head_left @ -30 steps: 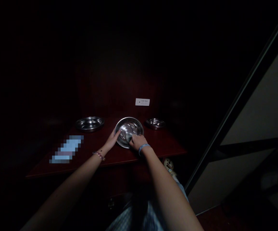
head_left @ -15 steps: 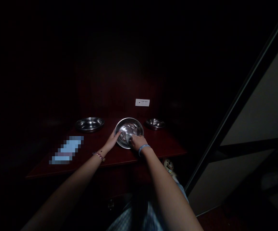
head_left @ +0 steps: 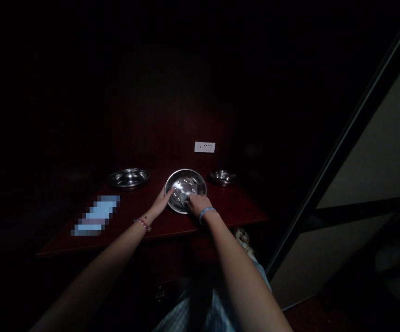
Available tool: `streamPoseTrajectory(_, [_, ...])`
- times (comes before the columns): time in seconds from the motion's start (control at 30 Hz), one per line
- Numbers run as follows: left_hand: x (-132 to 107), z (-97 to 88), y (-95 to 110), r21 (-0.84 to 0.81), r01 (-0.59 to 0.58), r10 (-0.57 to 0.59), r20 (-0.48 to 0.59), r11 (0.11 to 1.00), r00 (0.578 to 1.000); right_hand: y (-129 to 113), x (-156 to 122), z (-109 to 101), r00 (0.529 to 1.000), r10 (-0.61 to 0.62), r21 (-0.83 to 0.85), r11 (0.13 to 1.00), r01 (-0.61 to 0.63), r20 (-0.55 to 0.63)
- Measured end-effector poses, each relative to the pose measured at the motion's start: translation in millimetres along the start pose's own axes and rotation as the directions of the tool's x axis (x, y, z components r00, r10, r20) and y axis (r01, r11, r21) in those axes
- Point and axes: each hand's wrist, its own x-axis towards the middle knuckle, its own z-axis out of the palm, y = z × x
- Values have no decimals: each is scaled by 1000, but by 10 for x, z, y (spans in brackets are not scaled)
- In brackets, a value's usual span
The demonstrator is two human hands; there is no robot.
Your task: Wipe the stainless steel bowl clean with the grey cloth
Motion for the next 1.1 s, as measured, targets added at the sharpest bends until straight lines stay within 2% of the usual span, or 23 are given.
streamPoseTrajectory(0.63, [-29, 2, 18, 77, -77, 75, 31, 994, 997, -22, -6, 2, 1000, 21, -3, 1000, -21, -13])
streamPoseTrajectory(0.9, [2, -8, -49, 43, -91, 90, 41, 995, 995, -26, 0, 6, 1000, 19, 6, 1000, -19, -6])
streamPoseTrajectory(1.1, [-14, 0, -27, 60, -98, 96, 33, 993, 995, -35, -16, 1, 1000, 28, 14, 1000, -28, -12])
